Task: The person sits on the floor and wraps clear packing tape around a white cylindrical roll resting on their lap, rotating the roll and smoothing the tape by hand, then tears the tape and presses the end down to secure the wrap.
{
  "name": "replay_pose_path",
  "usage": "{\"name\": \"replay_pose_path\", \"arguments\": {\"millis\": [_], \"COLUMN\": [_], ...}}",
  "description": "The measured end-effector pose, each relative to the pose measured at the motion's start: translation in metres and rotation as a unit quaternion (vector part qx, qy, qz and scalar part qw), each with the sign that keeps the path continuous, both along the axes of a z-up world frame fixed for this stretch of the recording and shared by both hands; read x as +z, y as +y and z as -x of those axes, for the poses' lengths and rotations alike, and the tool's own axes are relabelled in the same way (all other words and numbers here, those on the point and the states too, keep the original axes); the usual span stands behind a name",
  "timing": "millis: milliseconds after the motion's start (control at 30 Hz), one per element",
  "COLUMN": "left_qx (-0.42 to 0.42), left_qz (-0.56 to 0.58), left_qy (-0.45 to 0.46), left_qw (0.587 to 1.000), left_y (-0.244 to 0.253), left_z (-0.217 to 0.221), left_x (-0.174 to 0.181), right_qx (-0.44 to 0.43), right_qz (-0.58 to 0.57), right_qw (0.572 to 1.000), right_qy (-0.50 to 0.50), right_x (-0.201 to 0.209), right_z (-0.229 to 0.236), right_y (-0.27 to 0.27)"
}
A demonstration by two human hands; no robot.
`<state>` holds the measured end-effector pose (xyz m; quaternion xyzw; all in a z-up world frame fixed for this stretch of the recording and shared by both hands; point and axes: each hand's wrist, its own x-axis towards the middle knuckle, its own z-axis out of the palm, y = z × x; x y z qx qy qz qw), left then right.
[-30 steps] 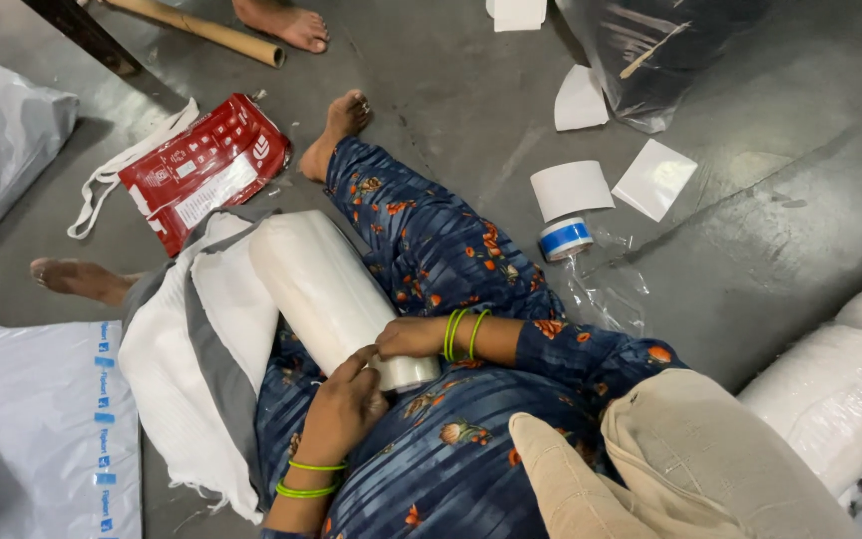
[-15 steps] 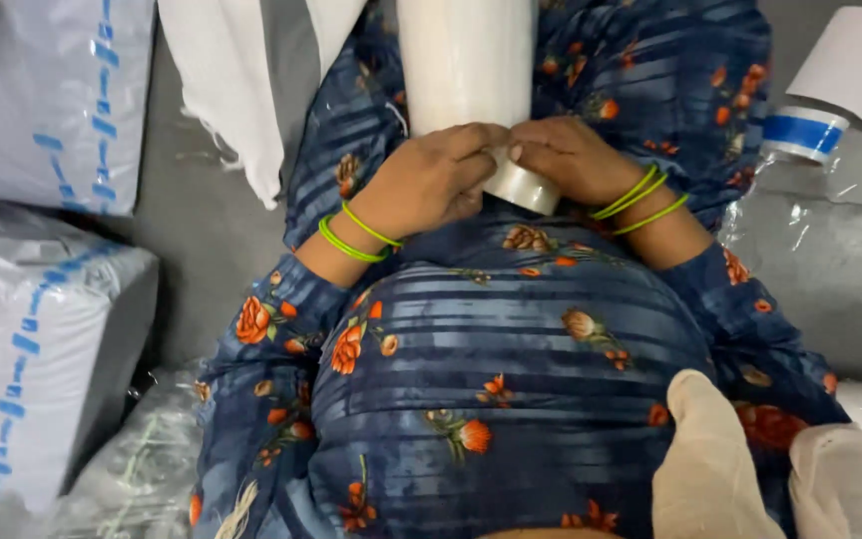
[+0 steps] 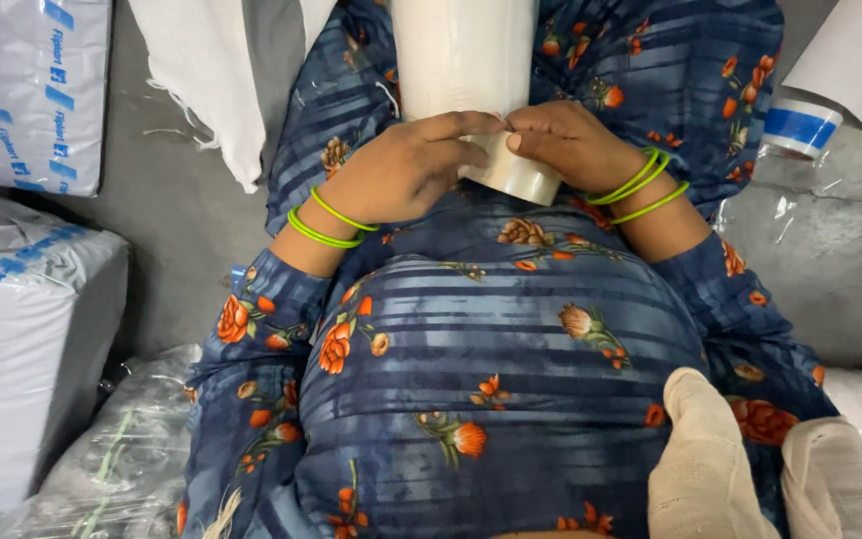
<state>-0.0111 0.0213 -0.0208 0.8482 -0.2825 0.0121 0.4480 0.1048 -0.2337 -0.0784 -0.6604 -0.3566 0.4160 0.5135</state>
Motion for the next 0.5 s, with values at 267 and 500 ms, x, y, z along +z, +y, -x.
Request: {"name": "replay_pose_path", "arguments": {"millis": [267,500], "left_qx": [0.039,0.025], "left_qz": [-0.051,-0.221], "left_qy": [-0.101,-0.127], "left_qw": [0.993,0.967], "left_y": [-0.01,-0.018], "left_z": [0.004,-0.002], "left_x": [0.005,-0.004], "right_qx": [-0.029,0.005], "right_qz": [-0.039,-0.041], "right_qw": [0.996,0.994], "right_qy": [0.08,-0.103], "right_x": [-0.031,-0.086], "right_z": [0.002,-0.009], "right_y": [-0.003,0.001]}}
